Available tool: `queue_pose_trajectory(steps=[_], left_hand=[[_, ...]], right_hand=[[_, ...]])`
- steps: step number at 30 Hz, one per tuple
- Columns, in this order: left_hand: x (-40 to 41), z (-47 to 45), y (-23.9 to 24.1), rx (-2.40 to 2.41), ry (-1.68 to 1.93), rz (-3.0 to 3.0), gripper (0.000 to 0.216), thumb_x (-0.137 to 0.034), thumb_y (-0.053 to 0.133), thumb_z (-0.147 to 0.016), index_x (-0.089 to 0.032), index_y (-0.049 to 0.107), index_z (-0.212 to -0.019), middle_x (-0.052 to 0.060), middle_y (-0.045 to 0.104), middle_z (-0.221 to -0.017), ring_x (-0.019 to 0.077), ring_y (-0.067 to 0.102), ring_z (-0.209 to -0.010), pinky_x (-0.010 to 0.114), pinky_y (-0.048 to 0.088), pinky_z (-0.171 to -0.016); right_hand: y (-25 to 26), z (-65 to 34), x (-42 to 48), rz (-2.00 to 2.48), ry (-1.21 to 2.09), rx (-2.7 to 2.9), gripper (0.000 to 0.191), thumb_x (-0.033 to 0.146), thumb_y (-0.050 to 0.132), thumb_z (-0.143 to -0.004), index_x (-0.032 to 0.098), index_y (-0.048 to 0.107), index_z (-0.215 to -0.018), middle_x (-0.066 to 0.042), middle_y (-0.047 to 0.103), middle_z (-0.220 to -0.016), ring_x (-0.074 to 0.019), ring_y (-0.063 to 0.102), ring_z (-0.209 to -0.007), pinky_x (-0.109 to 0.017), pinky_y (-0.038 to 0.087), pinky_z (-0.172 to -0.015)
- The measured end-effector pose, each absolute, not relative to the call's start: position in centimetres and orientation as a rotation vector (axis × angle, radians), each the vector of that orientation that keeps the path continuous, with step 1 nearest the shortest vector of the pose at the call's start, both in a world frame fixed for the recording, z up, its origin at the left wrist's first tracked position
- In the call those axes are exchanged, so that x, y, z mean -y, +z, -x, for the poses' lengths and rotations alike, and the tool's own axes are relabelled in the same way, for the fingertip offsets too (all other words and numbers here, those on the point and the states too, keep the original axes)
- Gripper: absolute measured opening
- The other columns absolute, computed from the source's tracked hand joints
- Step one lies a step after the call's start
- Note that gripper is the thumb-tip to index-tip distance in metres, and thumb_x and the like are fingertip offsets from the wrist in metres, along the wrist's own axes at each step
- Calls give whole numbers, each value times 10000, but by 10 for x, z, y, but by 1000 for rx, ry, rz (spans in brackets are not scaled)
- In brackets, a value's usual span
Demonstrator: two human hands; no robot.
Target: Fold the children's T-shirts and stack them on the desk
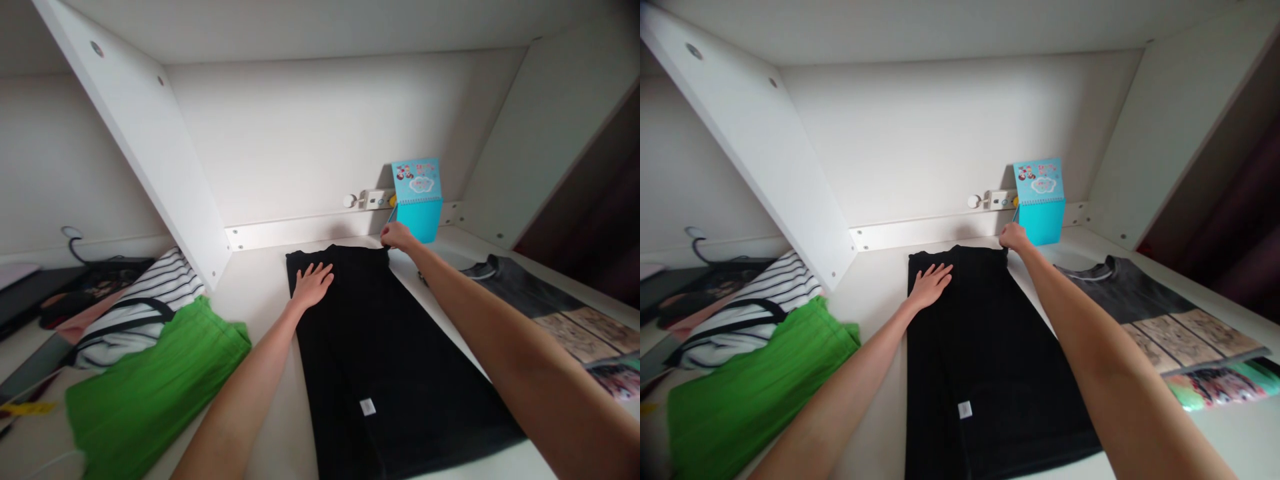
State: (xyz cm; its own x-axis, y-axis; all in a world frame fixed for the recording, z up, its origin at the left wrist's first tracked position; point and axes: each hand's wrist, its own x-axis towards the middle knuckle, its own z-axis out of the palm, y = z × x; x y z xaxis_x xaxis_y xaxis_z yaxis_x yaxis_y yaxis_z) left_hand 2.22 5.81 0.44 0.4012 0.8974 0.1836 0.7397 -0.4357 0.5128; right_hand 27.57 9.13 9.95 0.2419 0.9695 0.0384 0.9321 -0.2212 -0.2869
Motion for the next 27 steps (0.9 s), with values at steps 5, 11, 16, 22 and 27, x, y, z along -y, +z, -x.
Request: queue_pose_trajectory(steps=[5, 11, 16, 22, 27], left_hand=[[-69, -18, 5, -1432, 1055, -1883, 463, -407, 235, -936, -202, 395, -1320, 54, 653, -1074, 181, 484, -1153, 340, 269, -1023], [-80, -10, 0, -1443, 1220, -1738, 430, -377, 281, -937, -201, 396, -1312, 47, 538, -1254, 174, 465, -1177, 276, 343, -967], [-79, -9, -3, -1351, 1175, -1869, 378, -387, 413, -886, -233, 513, -1216, 18, 607, -1153, 190, 566, -1043, 294, 409, -906], [-81, -13, -8, -1282, 1161, -1908, 277, -364, 478, -847, -228, 654, -1013, 17, 635, -1110, 198, 544, -1079, 301, 395, -939], [-83, -16, -4, -1251, 1186, -1834, 302, -328, 484, -848, -175, 638, -1058, 47, 623, -1136, 187, 541, -1093, 293, 393, -955]], right_hand=[[114, -188, -75, 1938, 31, 2069, 269, 36, 517, -728, 82, 603, -980, -142, 555, -1071, -202, 510, -1023, -250, 393, -857], [95, -110, -37, 1647, 31, 2321, 242, 99, 497, -787, 75, 562, -1019, -151, 533, -1063, -197, 498, -996, -269, 385, -863], [104, -172, 17, 1534, 63, 2403, 224, 201, 525, -798, 121, 553, -1005, -113, 563, -1021, -195, 520, -970, -276, 391, -855], [55, -288, 135, 1683, 259, 2365, 315, 443, 472, -831, 199, 526, -1022, -71, 599, -982, -200, 577, -889, -318, 440, -783], [17, -302, 189, 1837, 163, 2079, 358, 455, 542, -759, 198, 540, -1008, -75, 614, -917, -218, 604, -837, -314, 457, -718]])
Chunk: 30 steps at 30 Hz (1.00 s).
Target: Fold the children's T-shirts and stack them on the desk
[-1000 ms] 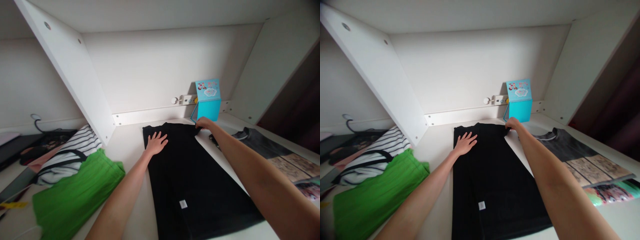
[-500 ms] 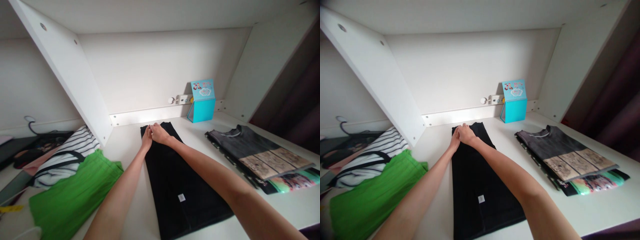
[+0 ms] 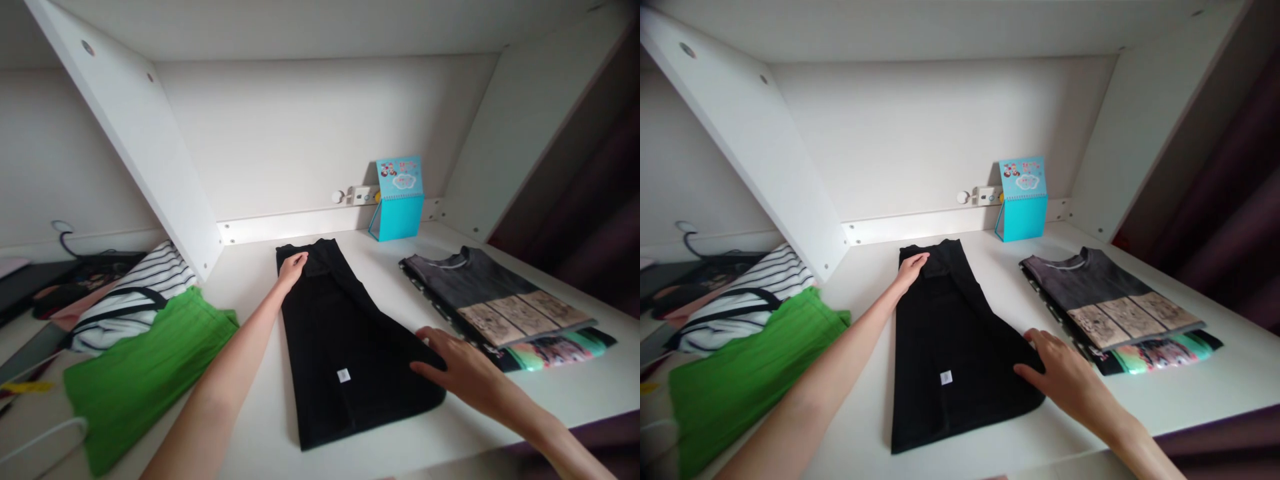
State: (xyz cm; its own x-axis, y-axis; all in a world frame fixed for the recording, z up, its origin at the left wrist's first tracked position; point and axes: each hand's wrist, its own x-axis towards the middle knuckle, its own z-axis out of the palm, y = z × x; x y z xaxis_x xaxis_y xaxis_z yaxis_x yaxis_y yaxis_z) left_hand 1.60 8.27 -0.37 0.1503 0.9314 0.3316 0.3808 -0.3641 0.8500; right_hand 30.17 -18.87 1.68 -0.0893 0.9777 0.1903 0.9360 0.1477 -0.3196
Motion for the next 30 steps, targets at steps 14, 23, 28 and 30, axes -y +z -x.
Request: queue_pose_trajectory(steps=[14, 23, 28, 30], left_hand=[[-83, -11, -5, -1397, 1199, -1829, 352, -248, 616, -745, -140, 627, -1080, 100, 602, -1160, 228, 531, -1103, 345, 377, -975], [-82, -15, -10, -1411, 1185, -1913, 511, -141, 610, -716, -186, 530, -1219, 83, 471, -1304, 226, 494, -1140, 326, 407, -954], [-78, -17, -11, -1452, 1224, -1977, 582, -125, 575, -739, -199, 435, -1300, 90, 334, -1398, 216, 382, -1246, 315, 367, -997], [-76, -17, -10, -1474, 1203, -1992, 576, -131, 567, -744, -200, 433, -1300, 92, 345, -1390, 216, 368, -1256, 324, 357, -1007]], right_hand=[[80, -225, 226, 1354, 758, 2457, 308, 159, 491, -795, 239, 536, -1090, -40, 601, -989, -152, 614, -777, -230, 472, -655], [52, -239, 165, 1405, 311, 2454, 440, 211, 399, -865, 156, 438, -1300, -127, 389, -1368, -244, 423, -1211, -398, 384, -986], [56, -243, 141, 1406, 449, 2650, 422, 264, 439, -851, 175, 502, -1259, -119, 507, -1272, -259, 486, -1149, -387, 406, -947], [68, -248, 114, 1369, 584, 2612, 366, 282, 416, -867, 208, 553, -1197, -79, 615, -1123, -219, 576, -1016, -327, 448, -867]])
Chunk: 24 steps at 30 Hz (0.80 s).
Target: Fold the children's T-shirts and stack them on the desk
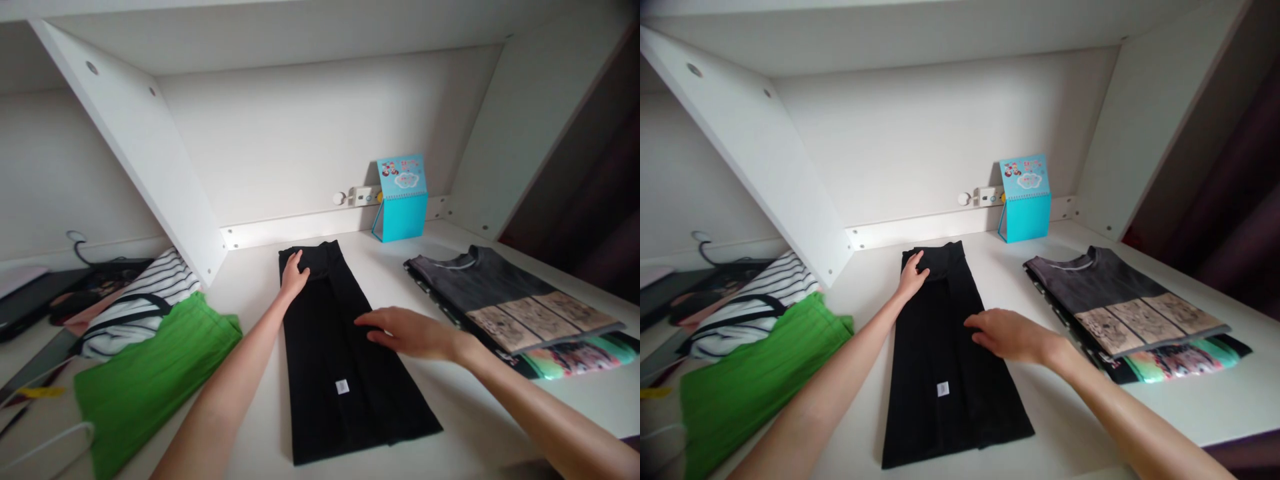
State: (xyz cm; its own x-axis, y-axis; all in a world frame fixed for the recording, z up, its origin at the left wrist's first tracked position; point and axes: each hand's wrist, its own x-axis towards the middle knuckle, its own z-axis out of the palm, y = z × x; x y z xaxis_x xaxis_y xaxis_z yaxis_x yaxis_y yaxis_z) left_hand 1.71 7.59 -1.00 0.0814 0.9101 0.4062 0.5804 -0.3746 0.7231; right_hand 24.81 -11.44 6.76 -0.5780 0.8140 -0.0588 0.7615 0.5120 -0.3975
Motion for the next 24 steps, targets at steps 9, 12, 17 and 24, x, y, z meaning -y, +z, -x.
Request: queue_pose_trajectory(steps=[9, 12, 17, 24], left_hand=[[-69, -17, -4, -1543, 1161, -2047, 562, -168, 550, -744, -213, 441, -1293, 78, 377, -1370, 230, 422, -1210, 347, 359, -1010], [-68, -18, -3, -1565, 1144, -2068, 570, -166, 538, -749, -206, 421, -1306, 85, 384, -1360, 233, 448, -1184, 349, 370, -1003], [-64, -20, 0, -1555, 1170, -2099, 575, -133, 507, -746, -180, 405, -1310, 94, 406, -1328, 228, 438, -1192, 344, 352, -1019], [-60, -22, 4, -1559, 1160, -2086, 585, -136, 497, -751, -181, 380, -1322, 100, 356, -1365, 247, 415, -1210, 359, 365, -1012]], right_hand=[[52, -257, -81, 1796, 638, 2083, 365, 90, 332, -841, 100, 515, -1157, -83, 660, -927, -118, 622, -795, -191, 454, -718], [42, -249, -118, 1850, 675, 2016, 489, 37, 300, -819, 120, 356, -1298, -75, 659, -900, -109, 621, -759, -177, 463, -642], [44, -242, -152, 1876, 773, 2109, 452, 16, 362, -785, 145, 472, -1204, -59, 659, -817, -92, 605, -642, -166, 459, -574], [65, -244, -177, 1993, 819, 2317, 208, 161, 448, -864, 101, 572, -1020, -67, 643, -826, -100, 597, -654, -232, 484, -622]])
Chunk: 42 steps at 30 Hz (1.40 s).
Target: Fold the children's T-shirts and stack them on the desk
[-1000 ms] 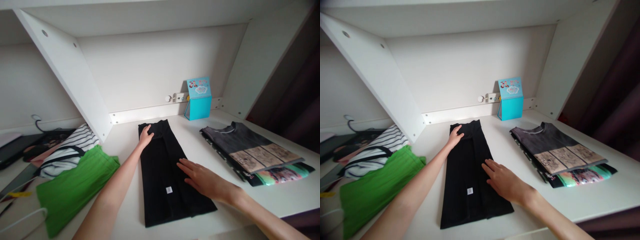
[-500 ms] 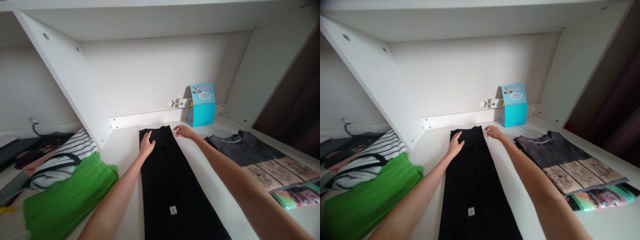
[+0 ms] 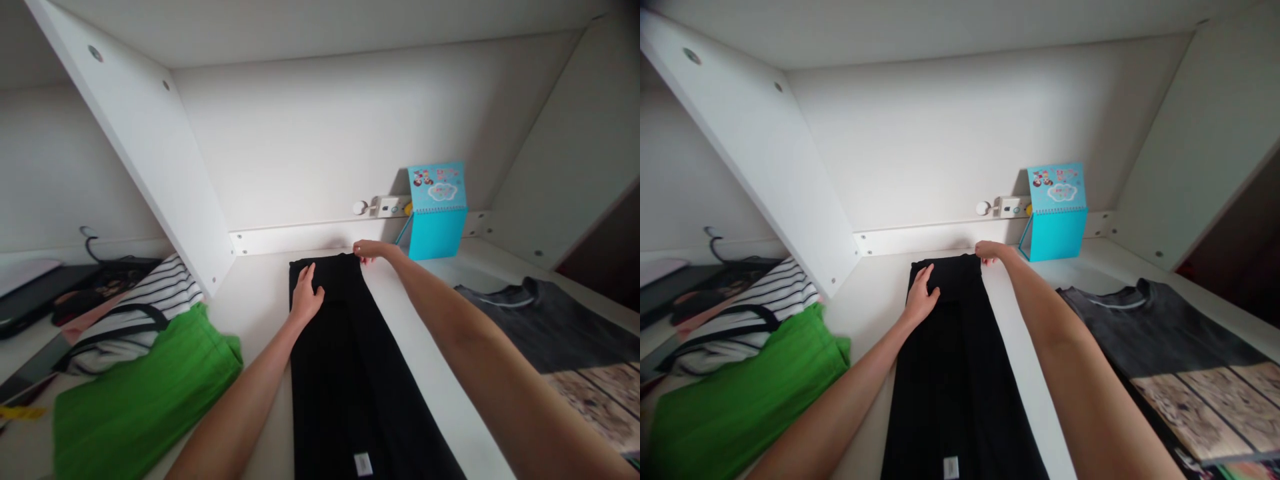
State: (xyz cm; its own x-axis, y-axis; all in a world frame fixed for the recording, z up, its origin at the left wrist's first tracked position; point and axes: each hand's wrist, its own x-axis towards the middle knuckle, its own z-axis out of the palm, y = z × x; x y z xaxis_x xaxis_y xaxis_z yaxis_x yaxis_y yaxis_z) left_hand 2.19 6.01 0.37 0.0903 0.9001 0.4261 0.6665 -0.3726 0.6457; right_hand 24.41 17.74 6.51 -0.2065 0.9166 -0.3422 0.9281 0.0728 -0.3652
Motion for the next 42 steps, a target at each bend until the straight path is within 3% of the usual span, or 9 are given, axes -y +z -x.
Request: queue_pose_trajectory(steps=[4, 11, 16, 23, 27, 31, 36, 39, 42], left_hand=[[-63, -22, -1, -1565, 1144, -2078, 622, -136, 503, -740, -155, 345, -1342, 127, 324, -1363, 255, 396, -1221, 360, 366, -1010], [-67, -21, -7, -1648, 1151, -2026, 634, -151, 550, -700, -126, 377, -1310, 146, 294, -1348, 278, 382, -1219, 387, 336, -1028], [-66, -22, -5, -1684, 1127, -2110, 587, -105, 512, -718, -135, 412, -1296, 129, 301, -1387, 281, 246, -1304, 412, 238, -1078], [-64, -25, -1, -1727, 880, -2240, 524, -71, 422, -766, -220, 479, -1265, 64, 420, -1360, 277, 231, -1318, 526, 169, -1063], [-61, -29, 1, -1839, 734, -2262, 411, -196, 424, -824, -252, 535, -1216, 60, 423, -1359, 333, 258, -1296, 591, 146, -1026], [-57, -31, 2, -1881, 696, -2259, 440, -350, 451, -830, -237, 514, -1250, 96, 374, -1389, 409, 208, -1292, 597, 143, -1011], [-56, -33, -1, -1884, 730, -2233, 478, -379, 479, -810, -244, 496, -1269, 112, 340, -1405, 447, 138, -1297, 622, 82, -999], [-56, -33, -4, -1880, 750, -2241, 484, -397, 462, -814, -251, 488, -1274, 110, 331, -1410, 457, 112, -1298, 632, 61, -992], [-56, -33, -5, -1878, 742, -2247, 494, -415, 440, -820, -255, 473, -1287, 115, 317, -1417, 464, 89, -1298, 641, 57, -984]], right_hand=[[60, -234, -182, -1984, -663, -2175, 283, 326, 499, -877, 130, 541, -1077, -59, 587, -1003, -142, 587, -829, -327, 502, -716], [42, -223, -169, -2156, -234, -2254, 371, 340, 479, -882, 145, 465, -1198, -98, 525, -1150, -208, 533, -1006, -414, 445, -839], [42, -214, -153, -2206, -80, -2353, 321, 214, 325, -914, 104, 445, -1191, -193, 536, -1126, -273, 507, -1074, -381, 398, -851], [33, -195, -130, -1951, -212, -2566, 361, 286, 306, -922, 113, 501, -1171, -162, 510, -1227, -231, 468, -1141, -293, 343, -931], [13, -189, -116, -1937, -281, -2535, 630, 488, 284, -904, 80, 247, -1382, -178, 219, -1442, -265, 187, -1327, -361, 235, -1027], [3, -189, -106, -2028, -301, -2467, 700, 556, 157, -899, 109, 70, -1431, -170, 40, -1479, -273, 12, -1352, -422, 156, -1049], [17, -187, -118, -2074, -342, -2423, 645, 556, 257, -883, 162, 231, -1394, -183, 224, -1436, -312, 184, -1314, -520, 199, -997], [29, -183, -136, -2181, -308, -2399, 469, 414, 270, -915, 162, 383, -1293, -171, 399, -1330, -289, 326, -1237, -514, 254, -966], [34, -181, -156, -2360, -269, -2300, 393, 260, 285, -903, 92, 456, -1215, -207, 447, -1256, -302, 377, -1186, -469, 325, -924]])
